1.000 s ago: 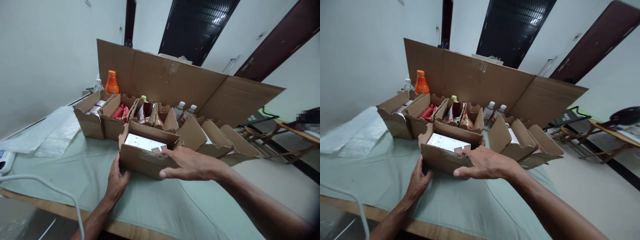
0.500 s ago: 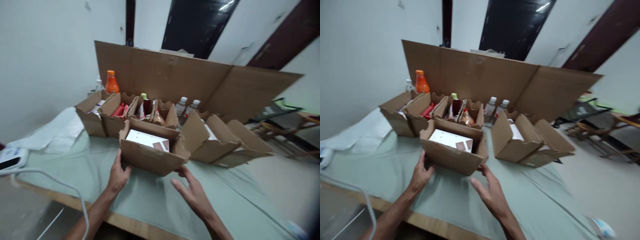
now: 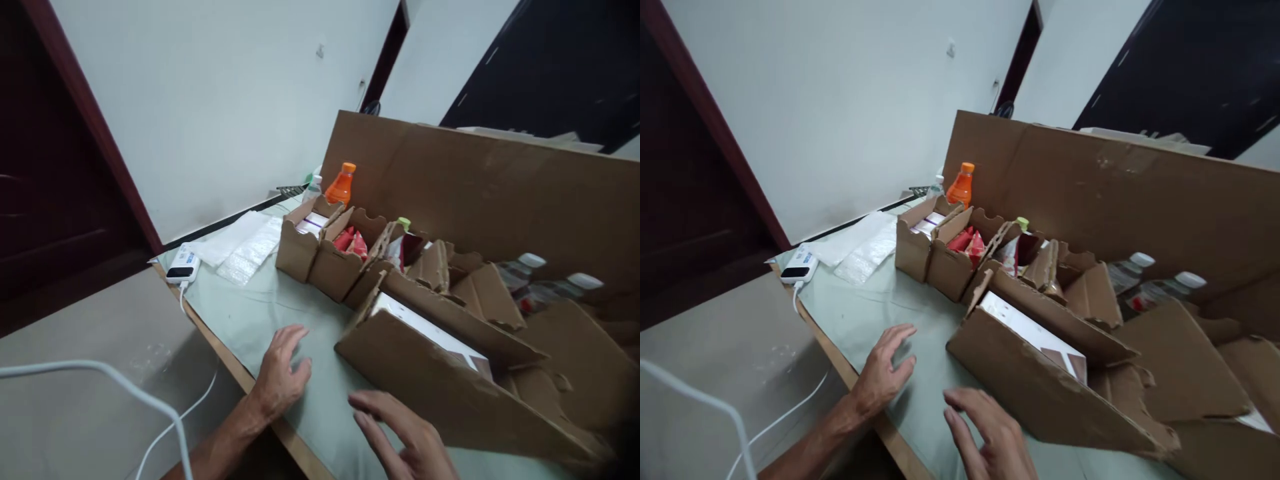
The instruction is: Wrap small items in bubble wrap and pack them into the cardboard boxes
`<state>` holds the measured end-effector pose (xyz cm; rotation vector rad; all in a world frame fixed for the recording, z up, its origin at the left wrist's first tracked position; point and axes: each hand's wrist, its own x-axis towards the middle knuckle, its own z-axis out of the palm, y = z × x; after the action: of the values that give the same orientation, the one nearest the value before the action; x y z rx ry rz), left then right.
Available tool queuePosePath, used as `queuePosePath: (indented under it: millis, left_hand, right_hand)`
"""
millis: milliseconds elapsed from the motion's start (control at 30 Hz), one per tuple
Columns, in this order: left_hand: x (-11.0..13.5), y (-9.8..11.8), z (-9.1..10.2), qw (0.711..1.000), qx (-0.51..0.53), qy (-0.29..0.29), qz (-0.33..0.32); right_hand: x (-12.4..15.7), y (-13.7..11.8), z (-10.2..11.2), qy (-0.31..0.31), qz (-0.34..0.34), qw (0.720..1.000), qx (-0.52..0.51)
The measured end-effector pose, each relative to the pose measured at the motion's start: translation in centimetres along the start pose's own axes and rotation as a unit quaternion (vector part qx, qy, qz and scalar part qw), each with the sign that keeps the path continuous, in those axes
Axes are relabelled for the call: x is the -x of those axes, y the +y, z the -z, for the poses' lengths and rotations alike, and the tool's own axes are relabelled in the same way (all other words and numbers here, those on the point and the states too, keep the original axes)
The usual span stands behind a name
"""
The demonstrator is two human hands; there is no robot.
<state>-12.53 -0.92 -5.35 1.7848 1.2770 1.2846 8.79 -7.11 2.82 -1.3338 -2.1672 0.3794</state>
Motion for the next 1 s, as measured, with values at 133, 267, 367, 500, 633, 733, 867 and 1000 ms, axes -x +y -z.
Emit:
queuePosePath:
  millis: [133,267,367,500,633,733,867,1000]
  left_hand:
    - [0.3,-2.0,1.9,0.999,0.023,0.029,-0.006]
    - [0.3,-2.5,1.7,0.999,0.036,0.010,-0.004]
    - [0.2,-2.8,1.5,0.999,0.050,-0.011,-0.011]
    - [0.1,-3.4,1.3,0.997,0.078,0.008,-0.024]
    - [0.1,-3.3,1.5,0.995,0.099,0.020,-0.002]
    - [0.2,-3.0,1.9,0.991,0.115,0.041,0.046]
    - [0.1,-2.9,2.5,0.980,0.153,0.069,0.107]
    - [0.2,-2.9,2.6,0.980,0.153,0.094,0.089]
  right_hand:
    - [-11.2,-2.6,-4.9,-0.122,0.093,0.986,0.059]
    - [-21.1,-3.6,-11.7,-0.204,0.141,0.947,0.205]
    - [-26.2,-3.7,-16.0,-0.200,0.145,0.945,0.216]
    - [-29.4,-3.1,-18.6,-0.182,0.131,0.954,0.198]
    - [-29.3,-2.1,-17.8,-0.118,0.082,0.977,0.159]
    - [-28.1,-1.5,-16.1,-0.071,0.067,0.988,0.119]
    - [-26.2,-1.2,-15.1,-0.071,0.078,0.992,0.071]
    - [-24.6,-1.0,-15.0,-0.095,0.076,0.991,0.057]
